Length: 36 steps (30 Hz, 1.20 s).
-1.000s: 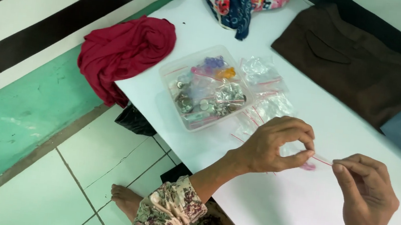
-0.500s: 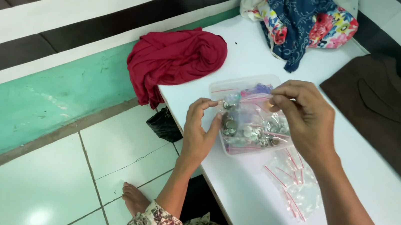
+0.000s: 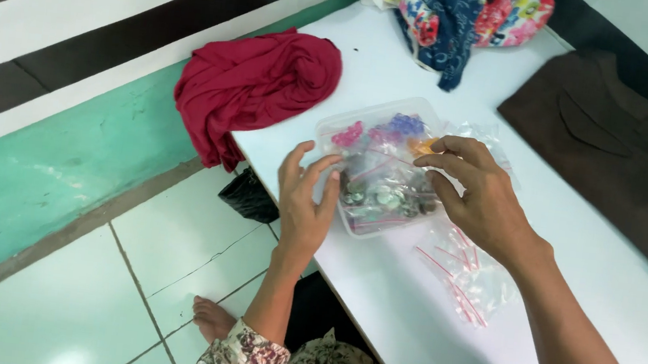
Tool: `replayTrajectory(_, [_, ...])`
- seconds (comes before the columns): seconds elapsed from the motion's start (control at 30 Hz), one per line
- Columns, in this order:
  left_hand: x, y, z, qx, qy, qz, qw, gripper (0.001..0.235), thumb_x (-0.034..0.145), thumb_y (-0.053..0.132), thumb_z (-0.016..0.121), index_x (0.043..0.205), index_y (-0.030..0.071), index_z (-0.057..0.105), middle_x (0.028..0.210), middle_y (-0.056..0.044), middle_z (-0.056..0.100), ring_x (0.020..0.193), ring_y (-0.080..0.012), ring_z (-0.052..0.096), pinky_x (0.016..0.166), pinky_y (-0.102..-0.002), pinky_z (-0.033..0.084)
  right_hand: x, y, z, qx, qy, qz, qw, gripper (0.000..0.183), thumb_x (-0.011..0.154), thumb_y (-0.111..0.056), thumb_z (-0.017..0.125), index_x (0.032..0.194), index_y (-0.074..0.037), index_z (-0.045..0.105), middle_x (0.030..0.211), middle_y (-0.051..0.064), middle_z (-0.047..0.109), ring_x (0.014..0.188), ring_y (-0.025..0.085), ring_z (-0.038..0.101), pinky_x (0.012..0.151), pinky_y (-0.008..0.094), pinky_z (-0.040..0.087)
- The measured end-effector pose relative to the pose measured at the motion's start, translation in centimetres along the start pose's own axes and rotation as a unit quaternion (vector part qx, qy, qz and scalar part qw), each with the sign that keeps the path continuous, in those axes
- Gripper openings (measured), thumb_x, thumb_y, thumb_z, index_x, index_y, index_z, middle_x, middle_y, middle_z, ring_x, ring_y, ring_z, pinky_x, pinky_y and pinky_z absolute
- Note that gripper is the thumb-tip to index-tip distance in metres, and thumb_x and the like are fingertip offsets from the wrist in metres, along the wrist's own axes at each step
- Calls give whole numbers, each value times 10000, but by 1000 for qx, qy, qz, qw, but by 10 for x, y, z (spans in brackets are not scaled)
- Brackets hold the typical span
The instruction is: Sorting and packing dark brown buttons into small plastic bags.
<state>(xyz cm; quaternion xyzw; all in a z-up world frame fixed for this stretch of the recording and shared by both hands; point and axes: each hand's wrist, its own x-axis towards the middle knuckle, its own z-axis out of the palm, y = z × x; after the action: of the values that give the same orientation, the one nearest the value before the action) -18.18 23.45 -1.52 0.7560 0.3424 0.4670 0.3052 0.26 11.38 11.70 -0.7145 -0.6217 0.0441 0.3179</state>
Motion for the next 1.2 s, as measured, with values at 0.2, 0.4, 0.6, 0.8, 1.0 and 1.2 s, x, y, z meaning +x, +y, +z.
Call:
replayTrajectory(0.2, [-6, 38, 0, 53, 21, 161, 985, 192, 1007, 77, 654, 1188, 119, 704, 1437, -154, 475, 1332, -341, 452, 1029, -437, 413, -73, 21, -72, -60, -16, 117, 991, 197, 964, -104, 687, 1137, -57, 769, 1198, 146, 681, 1179, 315, 681, 852, 420, 621])
replayTrajectory(0.4, [-35, 128, 63, -32, -123, 265, 956, 166, 974, 28, 694, 1132, 56, 737, 1401, -180, 513, 1291, -347, 500, 1069, -449, 428, -209, 47, -150, -83, 1, 269, 960, 198, 980, -116, 665, 1135, -31, 753, 1192, 177, 686, 1132, 353, 696, 837, 468, 638])
replayTrajectory(0.6, [-81, 222, 122, -152, -384, 331, 848, 169, 993, 76, 659, 1154, 76, 711, 1359, -167, 550, 1297, -341, 552, 1096, -475, 486, -363, 66, -212, -80, -11, 390, 917, 281, 983, -252, 618, 1217, -142, 726, 1205, 88, 677, 904, 284, 712, 798, 413, 523])
replayTrajectory(0.8, [-153, 286, 180, -233, -556, 359, 712, 215, 981, 51, 644, 1191, 6, 655, 1328, -219, 540, 1182, -390, 597, 996, -443, 570, -457, 57, -221, -92, -40, 563, 820, 441, 976, -339, 590, 1396, -204, 607, 1265, 77, 639, 877, 315, 722, 830, 435, 524])
replayTrajectory(1.0, [-242, 317, 250, -137, -670, 358, 636, 562, 861, 112, 776, 1348, -9, 524, 1240, -160, 513, 1046, -370, 626, 861, -476, 517, -476, 58, -190, -134, -46, 569, 810, 883, 816, -306, 807, 1565, -196, 351, 1436, 96, 474, 1156, 407, 594, 814, 525, 564])
replayTrajectory(1.2, [-289, 330, 291, 123, -549, 565, 603, 677, 665, 377, 955, 1020, -67, 588, 896, -127, 544, 802, -229, 643, 687, -360, 621, -454, 67, -188, -187, -89, 623, 755, 969, 719, -303, 909, 1542, -121, 432, 1385, 301, 553, 1196, 465, 654, 766, 530, 673])
